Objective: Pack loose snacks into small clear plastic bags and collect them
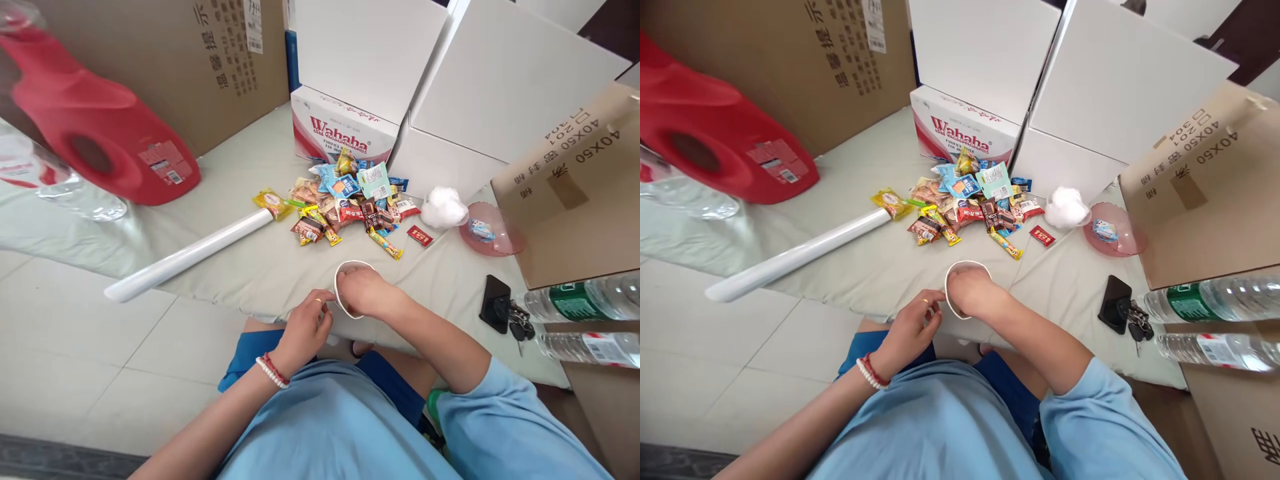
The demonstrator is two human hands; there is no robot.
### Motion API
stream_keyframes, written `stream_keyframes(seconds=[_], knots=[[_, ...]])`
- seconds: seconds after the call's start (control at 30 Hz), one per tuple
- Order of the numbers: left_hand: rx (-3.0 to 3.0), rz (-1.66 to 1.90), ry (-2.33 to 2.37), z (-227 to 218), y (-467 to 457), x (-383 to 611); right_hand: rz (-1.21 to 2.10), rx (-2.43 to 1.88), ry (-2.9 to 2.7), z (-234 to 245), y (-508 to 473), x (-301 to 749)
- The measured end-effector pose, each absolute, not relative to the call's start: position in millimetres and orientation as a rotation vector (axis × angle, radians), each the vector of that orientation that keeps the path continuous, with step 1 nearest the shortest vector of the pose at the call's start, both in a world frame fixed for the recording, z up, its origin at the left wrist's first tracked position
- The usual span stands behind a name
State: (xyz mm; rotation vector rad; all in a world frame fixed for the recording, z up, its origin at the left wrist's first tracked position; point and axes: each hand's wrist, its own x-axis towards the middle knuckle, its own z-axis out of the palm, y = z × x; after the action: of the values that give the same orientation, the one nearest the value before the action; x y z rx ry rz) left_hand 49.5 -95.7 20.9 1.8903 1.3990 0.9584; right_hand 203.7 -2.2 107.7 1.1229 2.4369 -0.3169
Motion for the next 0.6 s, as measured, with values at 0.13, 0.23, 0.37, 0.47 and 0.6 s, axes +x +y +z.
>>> stream_keyframes(seconds=[0.13, 0.23, 0.37, 0.47, 0.6], knots=[[1.961, 1.135, 1.457, 22, -103, 57, -0.280, 1.246, 2.504, 97, -7, 201], [2.159, 1.138, 1.365, 21, -105, 60, -0.410, 1.363, 2.535, 96, -11, 216], [2.188, 1.149, 1.388, 19, -101, 57, -0.860, 1.528, 2.655, 106, -21, 243], [2.132, 1.206, 1.434, 20, -96, 53, -1.478, 1.630, 2.747, 123, -22, 269], [2.106, 1.259, 1.458, 23, -92, 51, -1.556, 2.129, 2.913, 152, 11, 321]])
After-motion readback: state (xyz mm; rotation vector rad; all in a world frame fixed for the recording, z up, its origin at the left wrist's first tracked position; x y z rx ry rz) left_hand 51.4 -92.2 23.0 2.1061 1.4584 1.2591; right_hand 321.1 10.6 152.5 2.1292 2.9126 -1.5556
